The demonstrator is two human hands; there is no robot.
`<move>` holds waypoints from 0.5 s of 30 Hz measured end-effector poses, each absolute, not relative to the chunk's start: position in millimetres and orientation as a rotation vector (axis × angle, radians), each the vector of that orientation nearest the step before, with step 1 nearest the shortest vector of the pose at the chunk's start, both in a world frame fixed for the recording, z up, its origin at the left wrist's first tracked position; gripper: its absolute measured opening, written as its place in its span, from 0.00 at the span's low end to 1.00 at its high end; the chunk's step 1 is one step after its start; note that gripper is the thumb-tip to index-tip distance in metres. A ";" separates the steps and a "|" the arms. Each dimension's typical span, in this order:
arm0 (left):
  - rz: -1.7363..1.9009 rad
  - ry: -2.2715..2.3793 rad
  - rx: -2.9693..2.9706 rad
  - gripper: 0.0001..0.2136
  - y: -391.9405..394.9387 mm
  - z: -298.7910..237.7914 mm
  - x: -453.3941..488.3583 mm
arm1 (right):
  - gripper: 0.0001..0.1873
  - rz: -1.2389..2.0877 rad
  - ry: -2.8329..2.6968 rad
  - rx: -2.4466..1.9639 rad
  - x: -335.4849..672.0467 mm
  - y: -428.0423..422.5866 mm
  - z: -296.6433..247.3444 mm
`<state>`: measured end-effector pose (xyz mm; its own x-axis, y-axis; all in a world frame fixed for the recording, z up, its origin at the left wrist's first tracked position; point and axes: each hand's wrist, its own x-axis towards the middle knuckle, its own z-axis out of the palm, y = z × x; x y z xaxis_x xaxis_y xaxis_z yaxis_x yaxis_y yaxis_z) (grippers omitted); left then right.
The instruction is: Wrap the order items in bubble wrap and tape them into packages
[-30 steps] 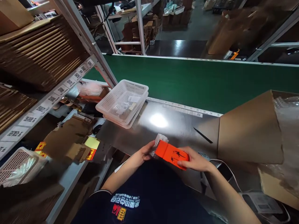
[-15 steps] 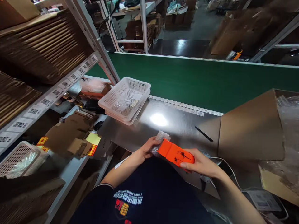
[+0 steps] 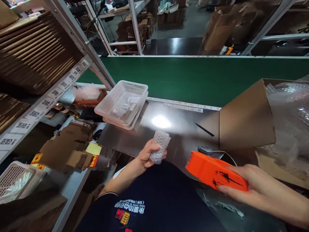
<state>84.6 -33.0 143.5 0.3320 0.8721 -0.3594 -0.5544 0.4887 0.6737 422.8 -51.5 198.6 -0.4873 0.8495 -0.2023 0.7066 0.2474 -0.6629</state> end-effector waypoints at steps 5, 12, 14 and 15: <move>1.066 0.936 0.796 0.29 -20.1 136.4 104.2 | 0.19 0.983 -2.499 -1.777 375.5 -29.7 191.0; 1.170 1.134 0.857 0.24 -9.1 85.9 129.8 | 0.11 0.648 -2.296 -2.042 300.2 2.3 93.5; 1.124 1.021 0.735 0.28 -11.2 82.7 125.7 | 0.08 0.714 -2.133 -2.130 292.2 20.7 62.2; 1.099 0.954 0.705 0.30 -12.6 83.7 123.2 | 0.08 0.726 -2.082 -2.166 290.6 30.6 48.8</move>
